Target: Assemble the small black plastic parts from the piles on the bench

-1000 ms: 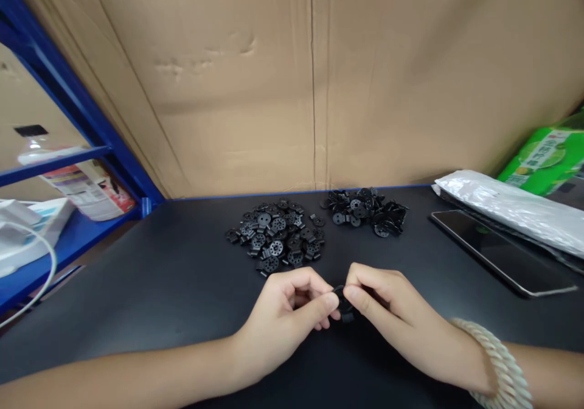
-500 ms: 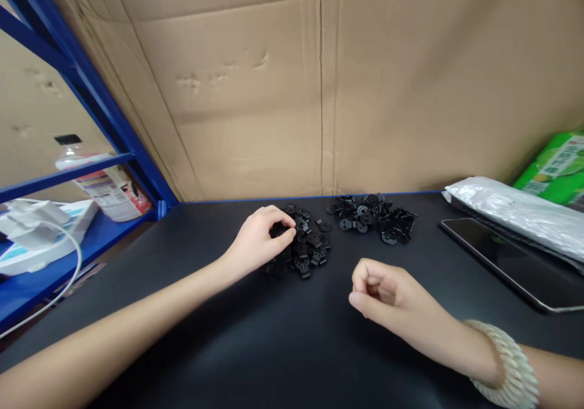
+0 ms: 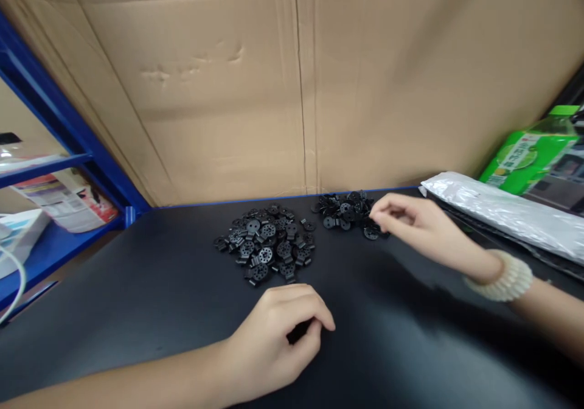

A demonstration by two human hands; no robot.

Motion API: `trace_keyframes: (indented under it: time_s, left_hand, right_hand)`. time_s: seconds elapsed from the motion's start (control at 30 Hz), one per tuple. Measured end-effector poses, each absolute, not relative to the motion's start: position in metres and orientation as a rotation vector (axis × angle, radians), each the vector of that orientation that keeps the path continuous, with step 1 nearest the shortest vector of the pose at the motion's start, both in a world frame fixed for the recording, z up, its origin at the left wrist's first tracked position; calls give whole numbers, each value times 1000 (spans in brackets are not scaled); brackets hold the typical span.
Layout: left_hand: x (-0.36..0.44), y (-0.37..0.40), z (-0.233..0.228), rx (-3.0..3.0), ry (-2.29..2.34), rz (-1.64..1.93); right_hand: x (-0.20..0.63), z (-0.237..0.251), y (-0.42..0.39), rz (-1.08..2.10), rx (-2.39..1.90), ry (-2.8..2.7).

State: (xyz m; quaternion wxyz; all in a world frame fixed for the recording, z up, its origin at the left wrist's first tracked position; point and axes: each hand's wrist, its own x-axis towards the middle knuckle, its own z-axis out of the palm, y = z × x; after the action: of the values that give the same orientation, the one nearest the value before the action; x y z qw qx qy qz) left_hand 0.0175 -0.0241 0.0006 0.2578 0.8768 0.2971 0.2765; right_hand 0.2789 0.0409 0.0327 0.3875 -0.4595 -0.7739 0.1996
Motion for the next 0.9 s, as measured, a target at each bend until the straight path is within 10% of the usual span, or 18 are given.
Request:
trace_keyframes:
  time_s: [0.37,0.9]
  left_hand:
    - [16,-17,-3,2248,860,916]
    - [20,-17,-1,2268,889,978]
  right_hand:
    - [316,12,83,20,-1178,-2154]
    - [303,14,77,305,-1181,-1853]
